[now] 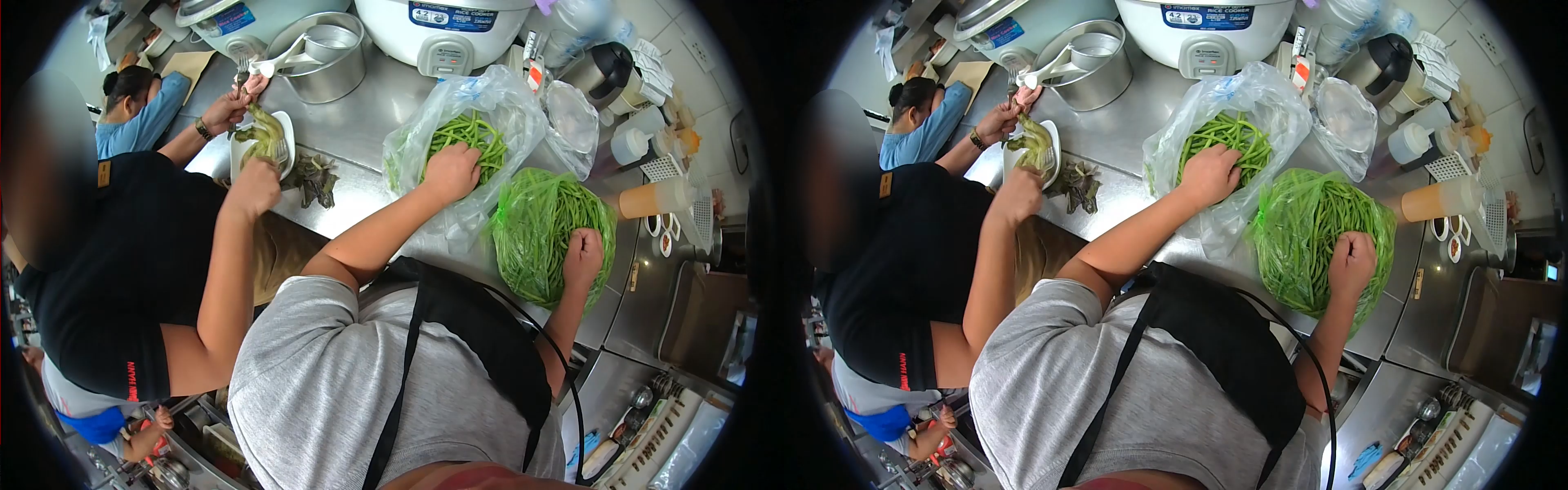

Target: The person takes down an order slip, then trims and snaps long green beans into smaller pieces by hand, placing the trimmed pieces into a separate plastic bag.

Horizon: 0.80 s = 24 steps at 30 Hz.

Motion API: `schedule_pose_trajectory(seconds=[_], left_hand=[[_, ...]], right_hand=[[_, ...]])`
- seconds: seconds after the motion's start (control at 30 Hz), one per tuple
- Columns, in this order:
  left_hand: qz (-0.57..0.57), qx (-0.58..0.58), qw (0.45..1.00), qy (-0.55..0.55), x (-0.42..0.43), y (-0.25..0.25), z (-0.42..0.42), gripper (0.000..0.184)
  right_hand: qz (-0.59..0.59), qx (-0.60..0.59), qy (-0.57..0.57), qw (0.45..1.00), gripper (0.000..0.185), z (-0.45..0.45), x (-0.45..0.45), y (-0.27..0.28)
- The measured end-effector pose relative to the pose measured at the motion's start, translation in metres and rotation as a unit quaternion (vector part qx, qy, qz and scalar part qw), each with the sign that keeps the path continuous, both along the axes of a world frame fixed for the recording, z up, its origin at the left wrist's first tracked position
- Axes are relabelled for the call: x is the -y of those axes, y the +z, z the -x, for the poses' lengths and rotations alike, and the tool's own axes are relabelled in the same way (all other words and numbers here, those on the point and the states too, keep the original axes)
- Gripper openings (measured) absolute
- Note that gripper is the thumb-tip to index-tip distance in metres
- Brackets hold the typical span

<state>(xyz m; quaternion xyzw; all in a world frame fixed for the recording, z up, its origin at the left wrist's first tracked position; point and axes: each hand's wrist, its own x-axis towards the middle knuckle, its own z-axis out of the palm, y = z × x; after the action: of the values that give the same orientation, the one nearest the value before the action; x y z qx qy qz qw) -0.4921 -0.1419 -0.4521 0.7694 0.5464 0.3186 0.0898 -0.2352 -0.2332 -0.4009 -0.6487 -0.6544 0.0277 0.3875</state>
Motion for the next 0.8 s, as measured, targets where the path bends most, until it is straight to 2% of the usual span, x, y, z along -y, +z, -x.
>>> schedule_pose_trajectory(seconds=[0.4, 0.53, 0.57, 0.8], left_hand=[[0.023, -0.003, 1.000, 0.009, 0.003, 0.000, 0.001, 0.018], [0.002, -0.004, 1.000, 0.003, -0.003, -0.005, -0.004, 0.018], [0.044, -0.025, 0.999, -0.005, -0.004, 0.003, -0.005, 0.019], [-0.017, -0.059, 0.998, -0.006, 0.000, -0.001, -0.006, 0.021]], right_hand=[[-0.010, 0.003, 0.011, 1.000, 0.006, -0.001, 0.001, -0.003], [-0.028, 0.037, -0.029, 0.999, 0.005, -0.007, -0.001, -0.006], [-0.021, 0.019, -0.026, 0.999, 0.005, -0.004, -0.002, -0.001], [-0.059, 0.025, -0.047, 0.997, 0.004, -0.001, 0.003, 0.001]])
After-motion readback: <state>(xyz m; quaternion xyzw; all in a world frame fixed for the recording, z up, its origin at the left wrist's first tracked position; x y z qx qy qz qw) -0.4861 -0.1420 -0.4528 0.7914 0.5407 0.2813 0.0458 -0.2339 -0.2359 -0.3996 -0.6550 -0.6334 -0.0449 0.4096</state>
